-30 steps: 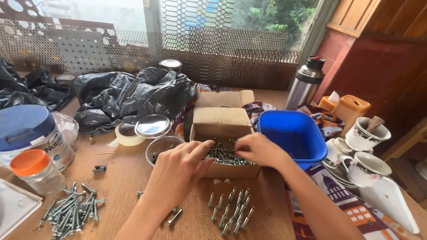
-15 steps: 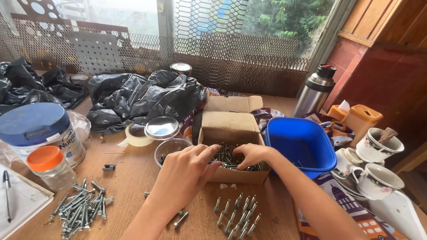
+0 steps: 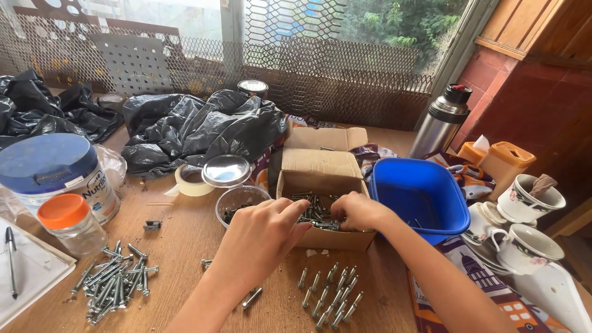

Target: The person sorts screws and bolts from a cardboard box into a small clear container and onto the table. They handle the fasteners one at a time, placing some into the container and others in small piles on the table surface.

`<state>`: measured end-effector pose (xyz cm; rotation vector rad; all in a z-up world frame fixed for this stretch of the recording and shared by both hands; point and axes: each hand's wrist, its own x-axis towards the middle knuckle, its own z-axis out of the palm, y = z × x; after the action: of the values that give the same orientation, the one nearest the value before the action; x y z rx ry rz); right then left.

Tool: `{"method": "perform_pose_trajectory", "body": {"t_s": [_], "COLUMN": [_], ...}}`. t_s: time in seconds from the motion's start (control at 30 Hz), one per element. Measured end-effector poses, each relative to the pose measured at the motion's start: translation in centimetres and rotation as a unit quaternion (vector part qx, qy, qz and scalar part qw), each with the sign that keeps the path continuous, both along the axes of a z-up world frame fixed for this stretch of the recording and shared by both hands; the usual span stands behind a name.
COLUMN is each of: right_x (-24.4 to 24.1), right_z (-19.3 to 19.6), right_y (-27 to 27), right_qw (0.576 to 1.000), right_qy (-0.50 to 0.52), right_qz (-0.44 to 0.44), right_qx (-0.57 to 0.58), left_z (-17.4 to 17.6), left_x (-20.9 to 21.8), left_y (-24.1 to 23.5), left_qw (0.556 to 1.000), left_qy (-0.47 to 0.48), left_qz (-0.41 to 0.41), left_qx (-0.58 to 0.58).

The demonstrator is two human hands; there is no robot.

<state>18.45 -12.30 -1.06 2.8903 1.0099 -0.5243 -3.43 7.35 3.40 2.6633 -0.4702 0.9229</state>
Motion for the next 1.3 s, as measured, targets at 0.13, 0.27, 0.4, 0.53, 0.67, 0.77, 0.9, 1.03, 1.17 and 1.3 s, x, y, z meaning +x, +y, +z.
{"method": "perform_pose_trajectory", "body": {"t_s": [0.13, 0.27, 0.4, 0.53, 0.67, 0.77, 0.9, 1.03, 1.17, 1.3], "right_x": [1.1, -1.8, -4.3, -6.6, -7.9, -8.9, -10.2, -10.8, -10.5, -11.2], "right_z": [0.1, 2.3, 2.4, 1.9, 0.4, -0.2, 0.4, 2.2, 2.9, 4.9], "right_y": [-1.5, -2.0, -1.9, -1.6, -1.0, -0.6, -0.8, -1.4, -3.1, -4.8], "right_qw": [0.981, 0.853, 0.773, 0.753, 0.703, 0.677, 0.715, 0.726, 0.732, 0.756], "right_qy": [0.056, 0.221, 0.271, 0.253, 0.237, 0.236, 0.203, 0.176, 0.127, 0.061], "right_qz": [-0.040, -0.081, -0.042, -0.014, -0.003, 0.029, 0.081, 0.086, 0.081, 0.092], "right_qx": [0.184, 0.466, 0.572, 0.607, 0.670, 0.697, 0.665, 0.659, 0.664, 0.646], "left_z": [-0.2, -0.6, -1.3, -2.5, -2.7, -0.9, 0.8, -0.6, -4.6, -9.9], "left_x": [0.2, 0.6, 1.4, 2.2, 2.4, 1.4, -0.3, 1.2, 4.1, 8.2], "left_y": [0.1, 0.1, -0.3, -0.6, 0.0, 0.7, 1.4, 4.4, 7.4, 9.3], "left_qw": [1.000, 1.000, 0.999, 0.999, 0.998, 0.987, 0.969, 0.950, 0.921, 0.889], "left_qy": [-0.007, 0.009, 0.033, 0.041, 0.030, 0.067, 0.150, 0.297, 0.335, 0.407], "left_qz": [0.000, 0.004, -0.005, -0.003, 0.004, -0.040, -0.086, 0.075, 0.200, 0.198], "left_qx": [-0.009, -0.001, 0.004, 0.016, -0.052, -0.143, -0.177, -0.065, 0.015, 0.064]}}
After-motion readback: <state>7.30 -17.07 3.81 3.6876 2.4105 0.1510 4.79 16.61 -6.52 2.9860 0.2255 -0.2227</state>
